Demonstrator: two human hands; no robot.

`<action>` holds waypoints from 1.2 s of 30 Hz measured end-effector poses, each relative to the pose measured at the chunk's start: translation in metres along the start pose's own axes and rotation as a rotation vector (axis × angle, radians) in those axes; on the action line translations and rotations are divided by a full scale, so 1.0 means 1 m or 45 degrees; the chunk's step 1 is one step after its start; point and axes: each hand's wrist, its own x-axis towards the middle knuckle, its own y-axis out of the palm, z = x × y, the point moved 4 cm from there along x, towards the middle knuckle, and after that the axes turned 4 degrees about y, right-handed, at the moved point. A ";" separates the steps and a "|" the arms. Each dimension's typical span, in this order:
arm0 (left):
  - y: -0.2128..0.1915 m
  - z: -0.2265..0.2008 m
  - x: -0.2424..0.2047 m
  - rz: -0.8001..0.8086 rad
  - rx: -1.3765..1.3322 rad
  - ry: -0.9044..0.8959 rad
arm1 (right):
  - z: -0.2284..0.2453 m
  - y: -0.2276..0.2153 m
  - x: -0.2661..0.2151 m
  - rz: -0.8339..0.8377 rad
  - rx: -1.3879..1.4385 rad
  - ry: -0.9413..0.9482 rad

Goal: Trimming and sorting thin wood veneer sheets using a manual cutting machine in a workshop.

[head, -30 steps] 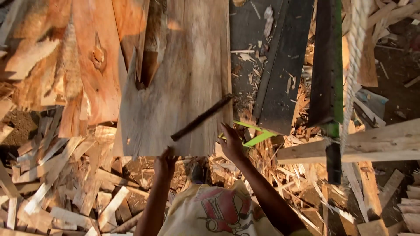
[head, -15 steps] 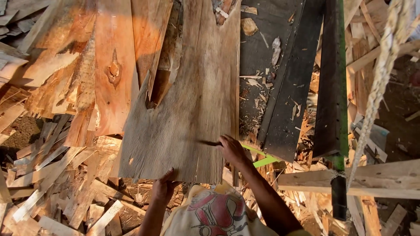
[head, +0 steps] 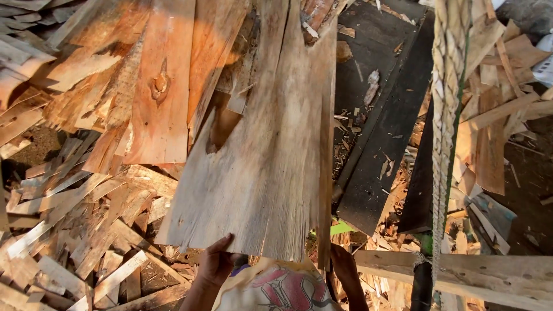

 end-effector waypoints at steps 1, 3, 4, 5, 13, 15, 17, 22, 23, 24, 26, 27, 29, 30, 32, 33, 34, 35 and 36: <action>-0.005 0.003 -0.005 -0.006 -0.002 0.013 | 0.029 -0.022 0.000 0.005 0.003 -0.013; -0.021 0.010 -0.015 -0.201 -0.056 -0.008 | 0.070 -0.053 -0.008 0.207 1.537 0.744; 0.008 0.007 -0.030 -0.198 -0.056 0.001 | 0.065 -0.046 -0.003 0.210 1.538 0.734; 0.034 0.003 -0.046 -0.297 -0.050 0.013 | 0.059 -0.043 0.003 0.092 1.337 0.650; 0.054 0.004 -0.064 -0.333 0.049 0.006 | 0.085 -0.053 0.034 0.312 2.449 0.707; 0.053 0.002 -0.063 -0.420 0.186 0.097 | 0.066 -0.033 0.058 0.371 2.115 0.654; 0.044 0.009 -0.058 -0.391 0.167 0.034 | 0.098 -0.076 0.068 0.361 1.830 0.701; -0.011 0.025 -0.028 -0.338 0.164 -0.122 | 0.138 -0.131 0.073 0.160 1.376 0.709; -0.008 0.029 -0.025 -0.328 0.102 -0.153 | 0.161 -0.157 0.066 0.145 1.272 0.793; -0.009 0.034 -0.027 -0.326 0.040 -0.189 | 0.184 -0.180 0.054 0.135 1.168 0.885; -0.029 0.053 -0.018 -0.180 0.002 -0.331 | 0.209 -0.200 0.045 0.092 1.175 0.857; -0.034 0.063 -0.010 -0.030 -0.037 -0.462 | 0.221 -0.213 0.044 0.050 1.181 0.816; -0.030 0.064 -0.003 -0.208 0.093 -0.324 | 0.226 -0.222 0.039 0.028 1.213 0.739; -0.033 0.064 -0.003 -0.397 0.215 -0.172 | 0.228 -0.225 0.037 0.025 1.239 0.659; -0.038 0.068 0.010 -0.307 0.138 -0.231 | 0.239 -0.245 0.028 0.012 1.276 0.571; -0.039 0.072 0.016 -0.221 0.055 -0.284 | 0.247 -0.256 0.024 0.005 1.309 0.478; -0.035 0.071 0.019 -0.217 0.058 -0.287 | 0.242 -0.258 0.022 -0.001 1.310 0.479; -0.030 0.069 0.023 -0.221 0.119 -0.218 | 0.237 -0.262 0.020 -0.039 1.352 0.473; -0.025 0.065 0.028 -0.220 0.186 -0.157 | 0.231 -0.265 0.017 -0.087 1.396 0.471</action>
